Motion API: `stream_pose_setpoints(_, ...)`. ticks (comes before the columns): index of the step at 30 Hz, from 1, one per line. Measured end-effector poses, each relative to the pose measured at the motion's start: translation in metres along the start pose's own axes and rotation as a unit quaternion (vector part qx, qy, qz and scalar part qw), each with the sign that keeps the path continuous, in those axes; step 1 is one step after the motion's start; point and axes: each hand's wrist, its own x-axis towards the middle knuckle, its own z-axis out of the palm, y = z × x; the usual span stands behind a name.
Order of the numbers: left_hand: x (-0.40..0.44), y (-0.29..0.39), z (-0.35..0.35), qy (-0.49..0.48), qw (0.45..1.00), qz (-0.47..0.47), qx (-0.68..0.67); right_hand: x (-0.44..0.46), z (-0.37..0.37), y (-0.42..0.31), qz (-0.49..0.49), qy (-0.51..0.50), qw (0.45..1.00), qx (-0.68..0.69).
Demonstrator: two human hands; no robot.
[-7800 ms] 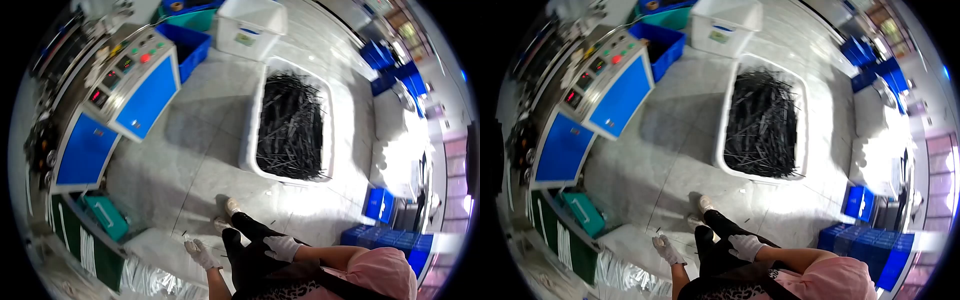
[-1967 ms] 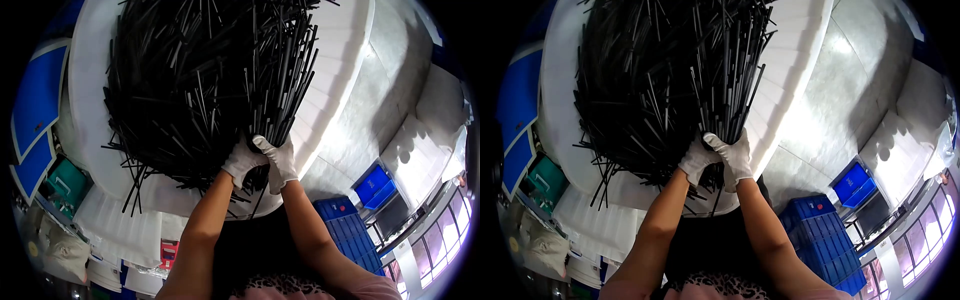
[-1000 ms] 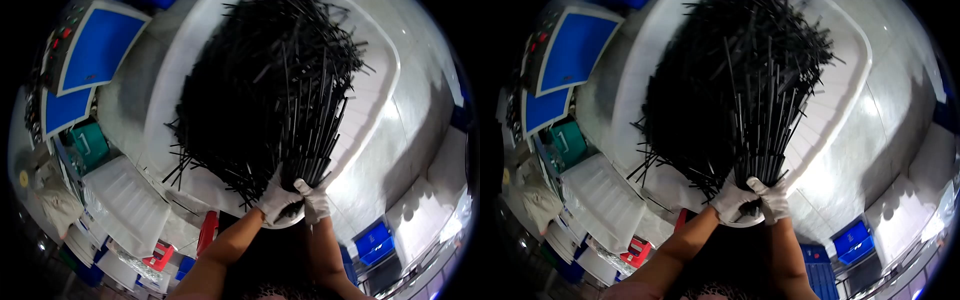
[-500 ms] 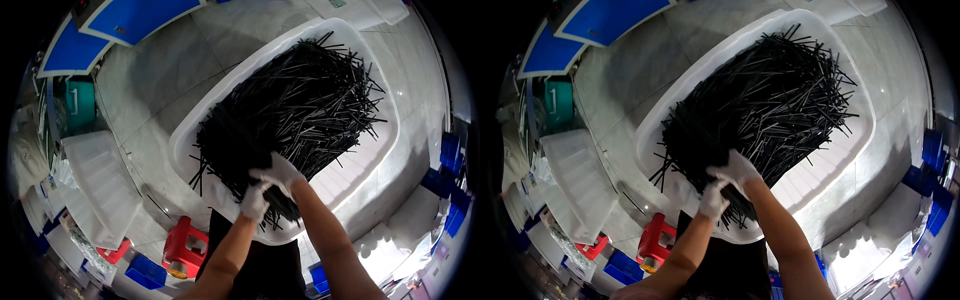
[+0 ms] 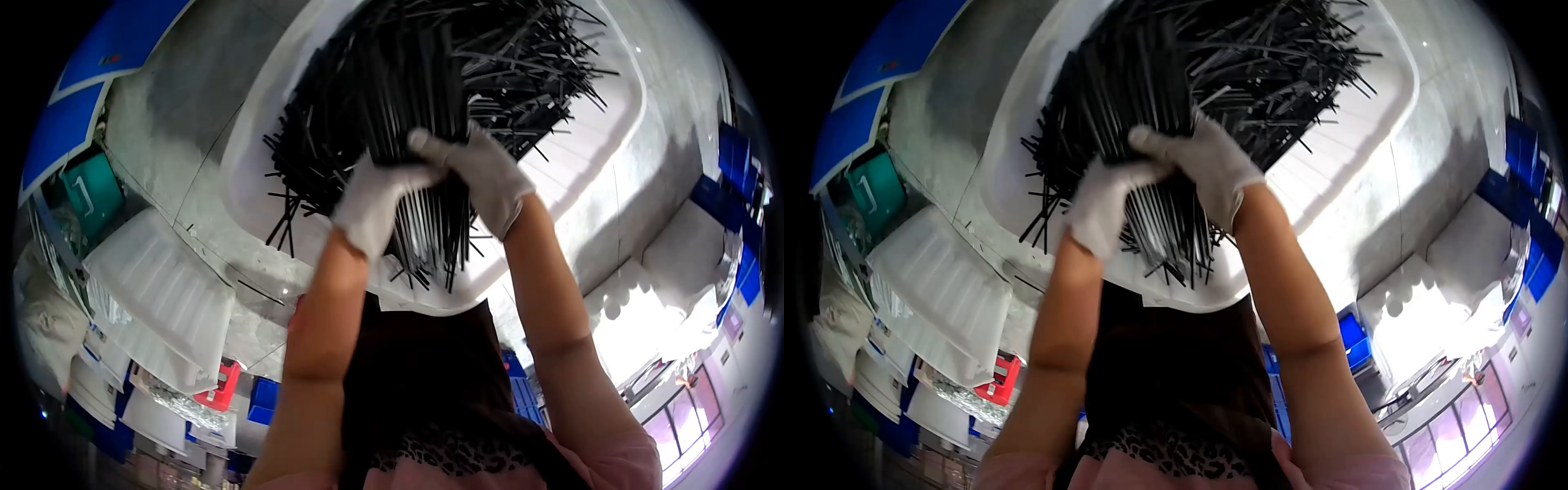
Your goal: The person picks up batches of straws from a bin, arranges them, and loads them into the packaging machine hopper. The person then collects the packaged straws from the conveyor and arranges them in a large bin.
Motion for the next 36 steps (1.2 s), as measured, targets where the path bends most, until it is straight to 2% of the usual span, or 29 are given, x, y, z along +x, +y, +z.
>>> stream_pose_setpoints(1, 0.007, 0.021, 0.002, -0.041, 0.995, 0.019, 0.085, -0.003, -0.014, -0.008, 0.058, 0.021, 0.997, -0.050)
stream_pose_setpoints(2, 0.015, 0.036, 0.003, -0.084, 0.993, 0.009, 0.083, -0.001, -0.030, 0.002, -0.119, 0.021, 0.984, -0.129)
stream_pose_setpoints(3, 0.027, 0.049, -0.002, -0.126, 0.988, 0.003, 0.083, -0.002, -0.024, 0.002, -0.104, 0.056, 0.993, -0.006)
stream_pose_setpoints(4, 0.041, 0.051, -0.017, -0.181, 0.831, 0.289, 0.439, -0.004, -0.018, 0.001, -0.099, 0.094, 0.983, 0.118)
stream_pose_setpoints(6, 0.052, 0.058, -0.013, -0.187, 0.924, 0.104, 0.318, 0.021, -0.028, 0.043, -0.127, 0.108, 0.974, 0.154)
stream_pose_setpoints(7, 0.054, 0.054, -0.009, -0.152, 0.980, -0.055, 0.117, 0.027, -0.026, 0.063, -0.117, 0.127, 0.970, 0.170)
stream_pose_setpoints(9, 0.053, 0.028, -0.018, -0.180, 0.974, -0.097, 0.099, 0.037, -0.014, 0.123, -0.123, 0.128, 0.964, 0.196)
stream_pose_setpoints(11, 0.048, -0.027, -0.044, -0.174, 0.969, -0.140, 0.105, 0.046, 0.005, 0.190, -0.144, 0.112, 0.964, 0.194)
stream_pose_setpoints(12, 0.044, -0.064, -0.061, -0.173, 0.971, -0.126, 0.105, 0.050, 0.016, 0.224, -0.159, 0.101, 0.965, 0.183)
stream_pose_setpoints(13, 0.025, -0.063, -0.056, -0.133, 0.972, -0.146, 0.131, 0.053, 0.025, 0.246, -0.168, 0.091, 0.965, 0.178)
stream_pose_setpoints(14, 0.026, -0.066, -0.056, -0.128, 0.961, -0.132, 0.206, 0.051, 0.032, 0.245, -0.169, 0.083, 0.964, 0.187)
stream_pose_setpoints(15, 0.028, -0.070, -0.057, -0.124, 0.945, -0.120, 0.276, 0.049, 0.034, 0.244, -0.123, 0.096, 0.945, 0.289)
stream_pose_setpoints(16, 0.029, -0.068, -0.058, -0.119, 0.950, -0.154, 0.244, 0.044, 0.038, 0.230, -0.081, 0.118, 0.909, 0.391)
stream_pose_setpoints(17, 0.030, -0.062, -0.057, -0.112, 0.953, -0.183, 0.211, 0.028, 0.033, 0.184, 0.014, 0.139, 0.898, 0.417)
stream_pose_setpoints(18, 0.027, -0.041, -0.044, -0.098, 0.963, -0.152, 0.199, 0.040, 0.031, 0.184, -0.035, 0.147, 0.917, 0.369)
stream_pose_setpoints(19, 0.029, -0.028, -0.039, -0.103, 0.964, -0.145, 0.199, 0.044, 0.023, 0.175, -0.043, 0.149, 0.918, 0.366)
stream_pose_setpoints(20, 0.029, -0.018, -0.039, -0.096, 0.957, -0.155, 0.228, 0.044, 0.016, 0.163, -0.028, 0.134, 0.950, 0.282)
stream_pose_setpoints(22, 0.035, -0.009, -0.043, -0.092, 0.945, -0.165, 0.267, 0.047, 0.011, 0.137, 0.027, 0.100, 0.956, 0.274)
stream_pose_setpoints(23, 0.039, -0.001, -0.040, -0.097, 0.941, -0.164, 0.279, 0.043, 0.010, 0.120, 0.018, 0.096, 0.958, 0.270)
stream_pose_setpoints(25, 0.023, 0.011, -0.029, -0.075, 0.992, -0.090, 0.048, 0.028, 0.005, 0.088, 0.000, 0.087, 0.964, 0.251)
stream_pose_setpoints(26, 0.015, 0.017, -0.019, -0.031, 0.997, -0.070, 0.008, 0.021, 0.000, 0.075, 0.018, 0.070, 0.969, 0.236)
stream_pose_setpoints(27, 0.010, 0.012, -0.018, -0.021, 0.997, -0.078, -0.008, 0.006, -0.002, 0.051, 0.047, 0.084, 0.986, 0.137)
stream_pose_setpoints(29, -0.006, -0.005, -0.011, -0.033, 0.996, -0.032, -0.073, 0.005, -0.013, 0.041, -0.007, -0.021, 0.998, 0.067)
stream_pose_setpoints(30, -0.011, -0.023, -0.009, -0.017, 0.996, -0.028, -0.089, 0.008, -0.019, 0.032, 0.011, -0.073, 0.997, -0.033)
stream_pose_setpoints(31, -0.015, -0.040, -0.005, -0.060, 0.979, 0.018, -0.195, 0.012, -0.026, 0.024, 0.029, -0.119, 0.984, -0.131)
stream_pose_setpoints(32, -0.011, -0.070, 0.001, -0.061, 0.951, 0.023, -0.303, 0.025, -0.029, 0.035, -0.020, -0.145, 0.983, -0.113)
stream_pose_setpoints(33, -0.026, -0.052, 0.018, 0.018, 0.930, -0.036, -0.366, 0.030, -0.026, 0.018, -0.003, -0.188, 0.962, -0.197)
stream_pose_setpoints(35, -0.014, -0.066, 0.012, -0.021, 0.885, 0.045, -0.463, 0.058, -0.011, -0.003, 0.038, -0.215, 0.884, -0.414)
stream_pose_setpoints(36, -0.007, -0.068, 0.004, 0.009, 0.884, 0.040, -0.465, 0.073, 0.003, -0.010, 0.092, -0.209, 0.904, -0.361)
